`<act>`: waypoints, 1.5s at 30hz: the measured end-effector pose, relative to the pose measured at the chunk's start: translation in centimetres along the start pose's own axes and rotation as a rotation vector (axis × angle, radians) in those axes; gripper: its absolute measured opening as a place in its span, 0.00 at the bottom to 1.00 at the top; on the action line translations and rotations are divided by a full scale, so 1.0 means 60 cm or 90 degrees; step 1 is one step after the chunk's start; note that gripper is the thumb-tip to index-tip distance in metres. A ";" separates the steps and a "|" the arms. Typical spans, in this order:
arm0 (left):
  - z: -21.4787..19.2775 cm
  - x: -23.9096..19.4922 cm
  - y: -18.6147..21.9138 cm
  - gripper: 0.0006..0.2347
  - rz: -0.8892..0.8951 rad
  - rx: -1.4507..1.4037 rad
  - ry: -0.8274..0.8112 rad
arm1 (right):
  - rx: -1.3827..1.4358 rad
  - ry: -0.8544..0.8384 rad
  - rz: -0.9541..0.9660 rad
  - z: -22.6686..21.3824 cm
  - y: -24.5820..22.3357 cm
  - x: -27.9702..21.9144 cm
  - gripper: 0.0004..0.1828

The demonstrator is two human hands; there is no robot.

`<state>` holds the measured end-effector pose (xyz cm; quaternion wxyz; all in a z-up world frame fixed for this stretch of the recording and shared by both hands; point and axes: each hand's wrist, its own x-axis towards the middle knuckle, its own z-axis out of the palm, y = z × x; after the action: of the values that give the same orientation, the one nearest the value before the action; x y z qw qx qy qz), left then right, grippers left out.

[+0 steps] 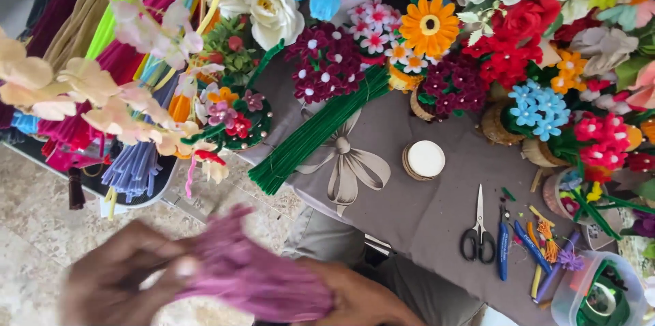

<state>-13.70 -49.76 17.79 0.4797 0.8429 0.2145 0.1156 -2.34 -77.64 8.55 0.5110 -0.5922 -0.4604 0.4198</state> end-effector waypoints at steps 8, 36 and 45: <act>0.279 0.071 0.146 0.45 0.009 -0.394 -0.481 | 0.554 0.490 0.006 -0.011 0.050 -0.148 0.18; 0.468 0.149 0.163 0.25 -0.018 -0.361 -0.514 | -0.072 0.889 0.240 -0.120 -0.038 -0.121 0.08; 0.471 0.159 0.177 0.27 -0.077 -0.378 -0.532 | 0.094 0.820 0.079 -0.144 0.003 -0.143 0.03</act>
<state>8.70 -71.45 12.31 0.7487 0.6309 0.0110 -0.2033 4.11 -87.90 9.69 0.6990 -0.7139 0.0032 0.0403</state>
